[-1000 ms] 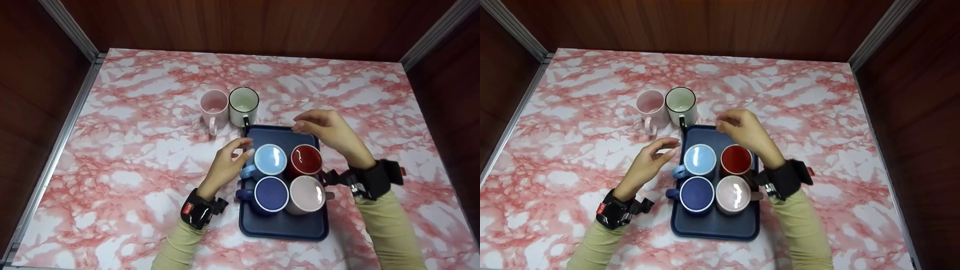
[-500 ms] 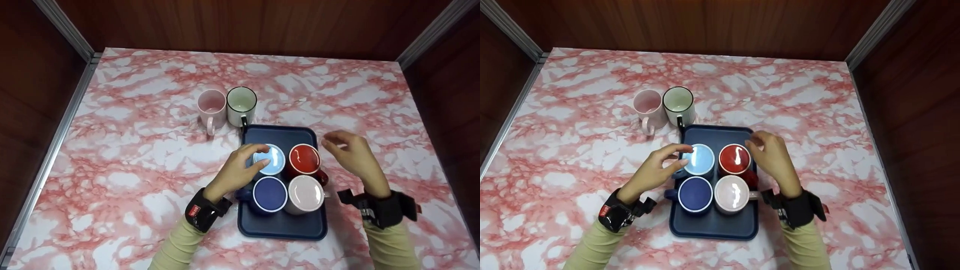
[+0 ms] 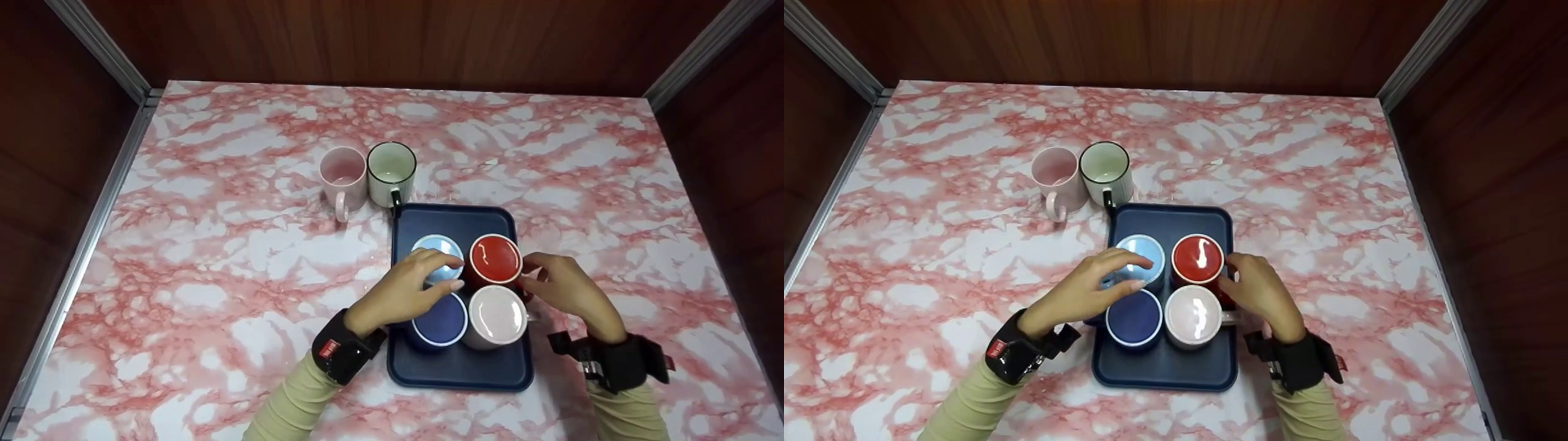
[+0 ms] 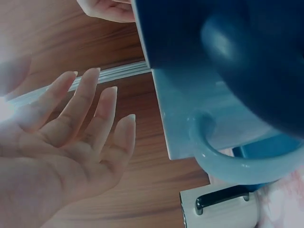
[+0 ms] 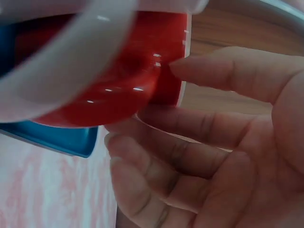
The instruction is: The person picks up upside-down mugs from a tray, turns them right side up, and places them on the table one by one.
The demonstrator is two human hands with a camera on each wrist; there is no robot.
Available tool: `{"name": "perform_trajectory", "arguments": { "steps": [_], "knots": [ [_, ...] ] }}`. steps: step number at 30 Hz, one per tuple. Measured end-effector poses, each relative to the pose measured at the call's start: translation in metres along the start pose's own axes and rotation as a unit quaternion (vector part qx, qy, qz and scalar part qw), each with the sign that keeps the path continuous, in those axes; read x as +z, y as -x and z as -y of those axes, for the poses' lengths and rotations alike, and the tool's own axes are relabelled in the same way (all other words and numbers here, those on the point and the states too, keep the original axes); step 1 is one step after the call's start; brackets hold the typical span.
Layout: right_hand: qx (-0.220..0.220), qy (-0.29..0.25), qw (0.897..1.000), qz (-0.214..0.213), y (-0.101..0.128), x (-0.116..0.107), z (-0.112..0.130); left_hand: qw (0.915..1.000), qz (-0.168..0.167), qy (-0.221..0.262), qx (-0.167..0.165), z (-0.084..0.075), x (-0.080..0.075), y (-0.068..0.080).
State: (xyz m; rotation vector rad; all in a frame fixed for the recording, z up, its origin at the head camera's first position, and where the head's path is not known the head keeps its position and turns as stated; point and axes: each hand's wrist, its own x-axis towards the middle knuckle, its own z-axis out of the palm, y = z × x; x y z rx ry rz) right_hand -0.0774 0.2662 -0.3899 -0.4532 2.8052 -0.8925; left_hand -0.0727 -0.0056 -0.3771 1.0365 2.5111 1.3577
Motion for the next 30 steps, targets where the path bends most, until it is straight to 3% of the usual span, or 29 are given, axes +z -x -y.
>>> {"name": "perform_trajectory", "arguments": {
  "steps": [6,14,30],
  "knots": [
    [0.004,0.027,1.000,0.002,-0.001,0.011,-0.004,0.9990,0.038,-0.024,-0.004,-0.005,0.003,0.000],
    [0.008,0.041,0.999,-0.027,-0.002,0.021,-0.004,0.9978,0.054,-0.038,-0.004,-0.005,0.005,0.002],
    [-0.006,0.102,0.991,-0.089,-0.004,0.032,-0.002,0.9994,0.004,0.017,-0.029,0.006,-0.001,0.009]
  ]
}}
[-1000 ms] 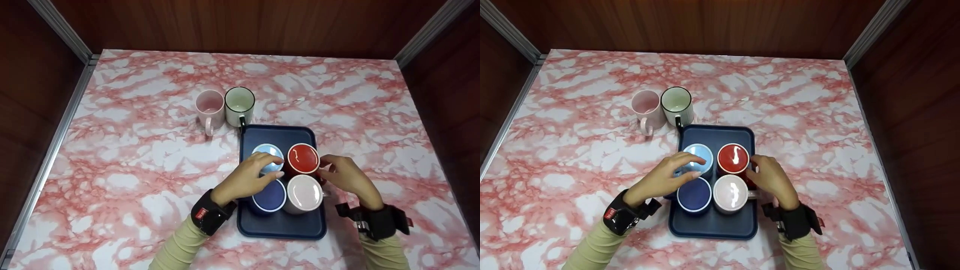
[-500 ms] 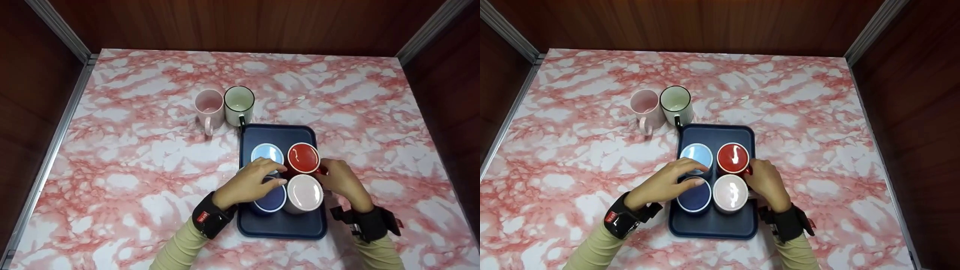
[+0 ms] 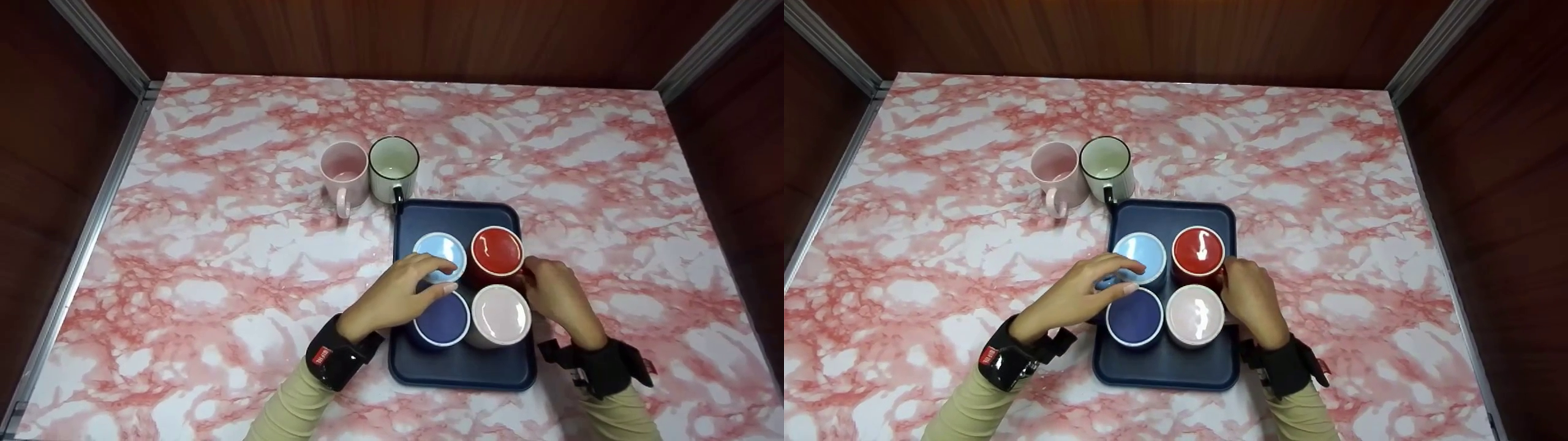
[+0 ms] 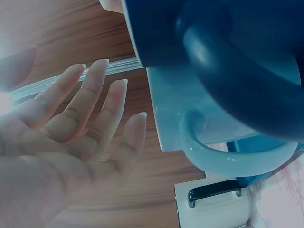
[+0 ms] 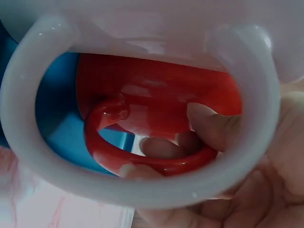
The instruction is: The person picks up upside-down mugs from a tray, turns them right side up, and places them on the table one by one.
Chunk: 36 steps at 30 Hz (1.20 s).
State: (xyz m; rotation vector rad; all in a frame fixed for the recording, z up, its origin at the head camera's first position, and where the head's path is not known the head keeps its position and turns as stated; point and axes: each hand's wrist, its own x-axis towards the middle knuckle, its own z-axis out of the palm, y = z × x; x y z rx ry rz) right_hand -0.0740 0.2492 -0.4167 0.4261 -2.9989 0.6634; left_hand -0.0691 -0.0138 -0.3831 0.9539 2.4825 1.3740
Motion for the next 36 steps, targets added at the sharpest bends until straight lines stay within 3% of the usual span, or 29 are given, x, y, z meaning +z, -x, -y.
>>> {"name": "perform_trajectory", "arguments": {
  "steps": [10,16,21,27,29,36],
  "knots": [
    [0.000,-0.033,0.999,-0.021,-0.001,-0.002,-0.001,0.9994,-0.017,0.025,-0.020,0.002,-0.001,0.000],
    [0.003,-0.072,0.995,-0.073,-0.002,-0.010,0.000,0.9986,-0.028,0.037,-0.027,0.002,-0.002,-0.001],
    [0.058,-0.164,0.982,-0.077,-0.003,-0.019,0.003,0.9981,-0.028,0.041,-0.035,0.002,-0.003,-0.002],
    [0.129,-0.296,0.944,-0.070,-0.001,-0.031,0.010,0.9978,-0.028,0.050,-0.035,-0.002,-0.003,-0.003],
    [0.143,-0.339,0.927,-0.070,0.000,-0.033,0.013,0.9976,-0.026,0.054,-0.035,-0.004,-0.003,-0.004],
    [0.162,-0.498,0.847,-0.089,0.005,-0.035,0.024,0.9978,-0.010,0.058,-0.032,-0.014,-0.001,-0.009]
  ]
}}
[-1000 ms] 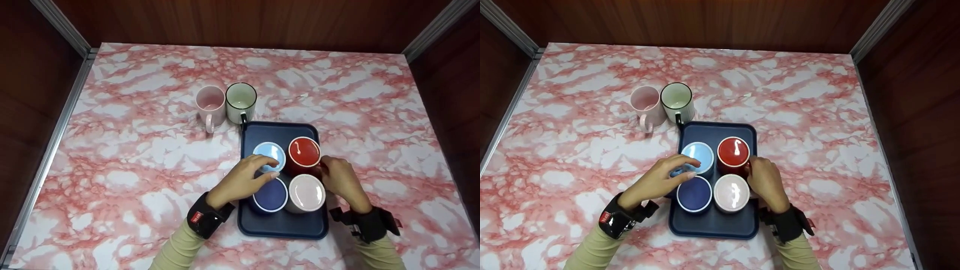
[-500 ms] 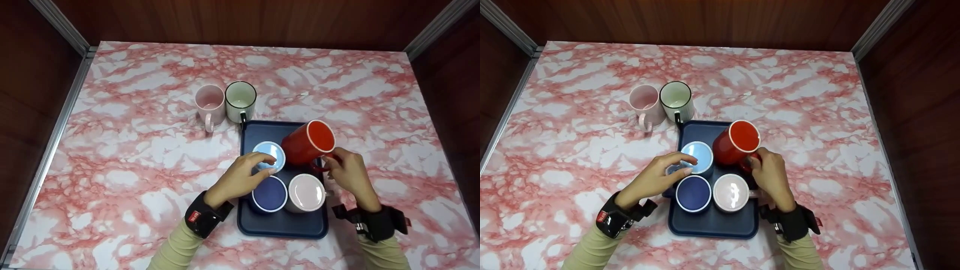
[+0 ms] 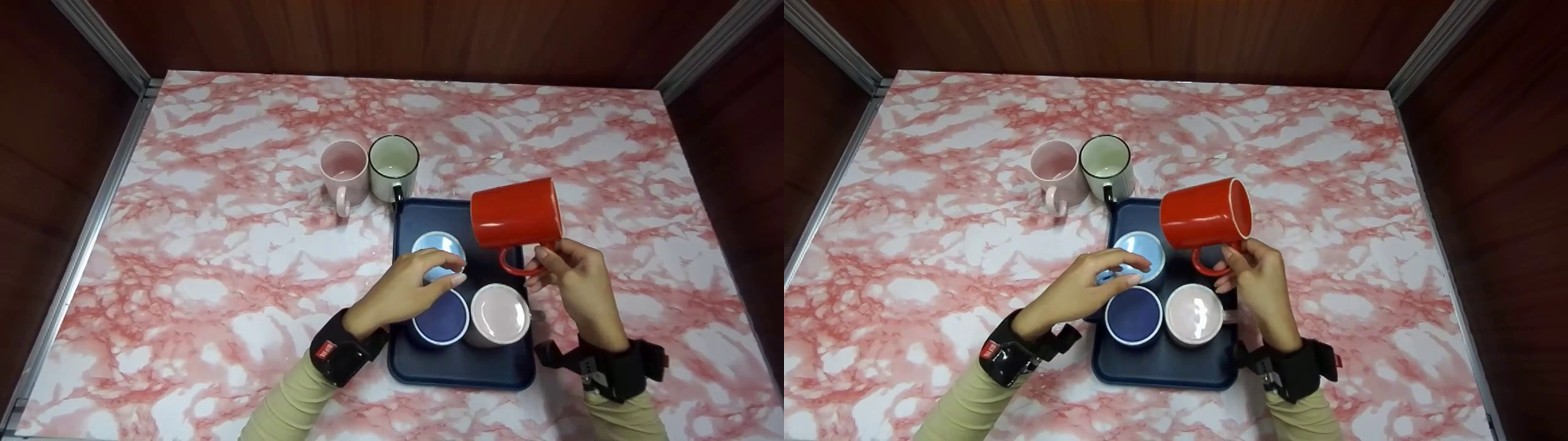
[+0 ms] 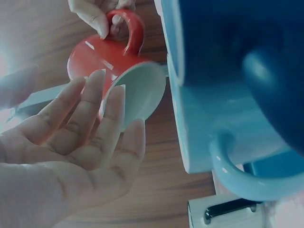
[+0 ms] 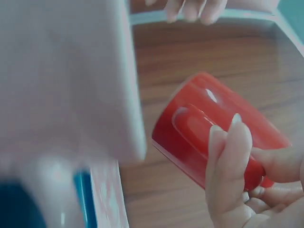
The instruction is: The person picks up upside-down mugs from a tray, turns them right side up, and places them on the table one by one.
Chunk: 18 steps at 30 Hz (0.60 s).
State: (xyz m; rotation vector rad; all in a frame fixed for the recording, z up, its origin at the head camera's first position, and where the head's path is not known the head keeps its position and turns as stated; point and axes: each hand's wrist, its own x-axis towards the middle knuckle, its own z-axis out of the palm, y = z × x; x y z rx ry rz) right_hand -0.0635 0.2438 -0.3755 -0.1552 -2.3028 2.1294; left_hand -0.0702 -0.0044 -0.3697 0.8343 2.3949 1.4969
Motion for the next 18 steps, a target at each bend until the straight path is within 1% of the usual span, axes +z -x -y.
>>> {"name": "perform_trajectory", "arguments": {
  "steps": [2,4,7,9,11,12,13,14,15,16,17,18],
  "knots": [
    [0.000,-0.052,0.999,0.004,0.003,0.003,0.002,1.0000,0.007,-0.002,0.001,-0.004,0.001,-0.002],
    [-0.003,-0.102,0.995,0.012,0.005,0.006,0.003,0.9999,0.014,-0.003,-0.003,-0.008,0.002,-0.004],
    [-0.008,-0.182,0.983,0.035,0.009,0.011,0.005,0.9996,0.017,0.003,-0.023,-0.013,0.004,-0.008],
    [-0.015,-0.224,0.973,0.058,0.011,0.014,0.006,0.9988,0.012,0.022,-0.041,-0.016,0.007,-0.010],
    [-0.021,-0.261,0.961,0.085,0.012,0.017,0.007,0.9970,0.000,0.050,-0.059,-0.018,0.010,-0.012],
    [-0.023,-0.275,0.956,0.095,0.013,0.019,0.007,0.9953,-0.009,0.069,-0.068,-0.018,0.012,-0.013],
    [-0.024,-0.288,0.952,0.104,0.013,0.020,0.007,0.9918,-0.016,0.099,-0.080,-0.019,0.014,-0.014],
    [-0.025,-0.296,0.948,0.109,0.014,0.022,0.008,0.9859,-0.023,0.138,-0.091,-0.019,0.016,-0.015],
    [-0.027,-0.305,0.945,0.113,0.014,0.023,0.008,0.9775,-0.031,0.182,-0.103,-0.019,0.017,-0.015],
    [-0.027,-0.314,0.942,0.115,0.015,0.025,0.009,0.9662,-0.040,0.228,-0.113,-0.019,0.019,-0.016],
    [-0.026,-0.321,0.940,0.116,0.015,0.026,0.009,0.9512,-0.048,0.278,-0.124,-0.019,0.021,-0.016],
    [-0.028,-0.326,0.937,0.120,0.016,0.027,0.010,0.9331,-0.056,0.329,-0.135,-0.020,0.022,-0.017]
  ]
}}
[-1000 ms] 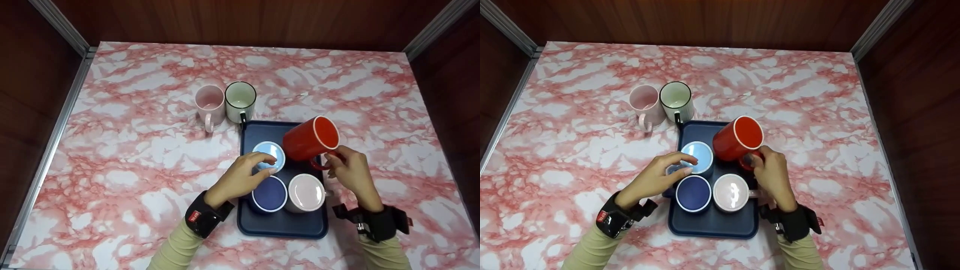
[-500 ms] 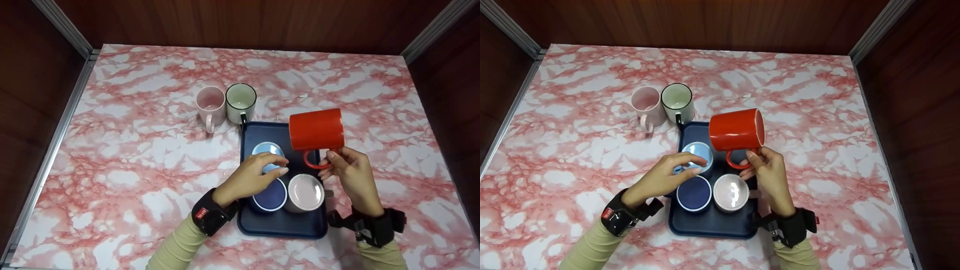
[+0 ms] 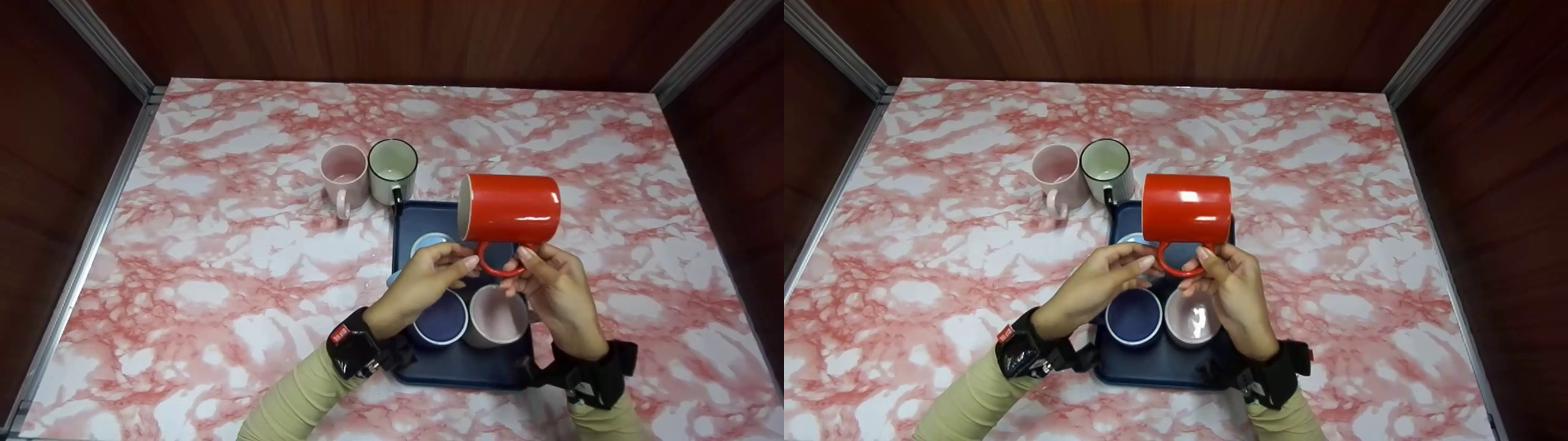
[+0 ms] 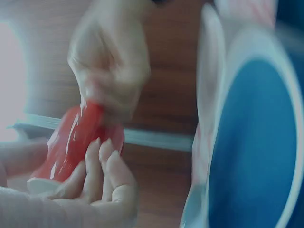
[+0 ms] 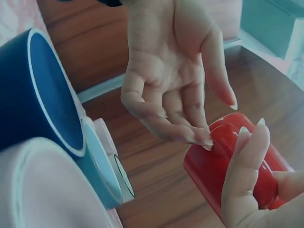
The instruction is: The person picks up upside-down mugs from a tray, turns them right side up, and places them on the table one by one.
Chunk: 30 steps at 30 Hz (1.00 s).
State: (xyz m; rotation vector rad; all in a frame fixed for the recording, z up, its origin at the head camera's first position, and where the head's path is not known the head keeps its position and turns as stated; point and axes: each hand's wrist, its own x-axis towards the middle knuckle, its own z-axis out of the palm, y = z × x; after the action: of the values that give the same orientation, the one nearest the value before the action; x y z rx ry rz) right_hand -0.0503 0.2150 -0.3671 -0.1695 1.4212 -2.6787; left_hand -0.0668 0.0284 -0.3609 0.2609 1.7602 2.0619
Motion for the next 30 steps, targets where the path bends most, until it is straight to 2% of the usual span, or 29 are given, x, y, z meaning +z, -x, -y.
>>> {"name": "perform_trajectory", "arguments": {
  "steps": [2,5,7,10,18,23,30],
  "knots": [
    [0.000,-0.011,1.000,0.010,-0.001,0.002,-0.002,0.9950,-0.009,0.098,-0.019,0.002,0.003,-0.001],
    [0.006,-0.027,0.999,0.024,-0.002,0.004,-0.006,0.9808,-0.025,0.191,-0.029,0.002,0.007,-0.002],
    [0.010,-0.041,0.999,0.026,-0.003,0.005,-0.008,0.9716,-0.035,0.232,-0.030,0.002,0.010,-0.002],
    [0.018,-0.051,0.998,0.023,-0.004,0.007,-0.011,0.9619,-0.045,0.268,-0.031,0.002,0.012,-0.002],
    [0.033,-0.054,0.997,0.037,-0.006,0.010,-0.016,0.9513,-0.048,0.304,-0.022,0.004,0.012,-0.004],
    [0.029,-0.019,0.998,0.056,-0.007,0.010,-0.017,0.9543,-0.056,0.294,0.002,0.003,0.011,-0.003],
    [0.031,0.031,0.994,0.102,-0.006,0.009,-0.013,0.9604,-0.055,0.268,0.052,-0.011,0.006,-0.002]
  ]
}}
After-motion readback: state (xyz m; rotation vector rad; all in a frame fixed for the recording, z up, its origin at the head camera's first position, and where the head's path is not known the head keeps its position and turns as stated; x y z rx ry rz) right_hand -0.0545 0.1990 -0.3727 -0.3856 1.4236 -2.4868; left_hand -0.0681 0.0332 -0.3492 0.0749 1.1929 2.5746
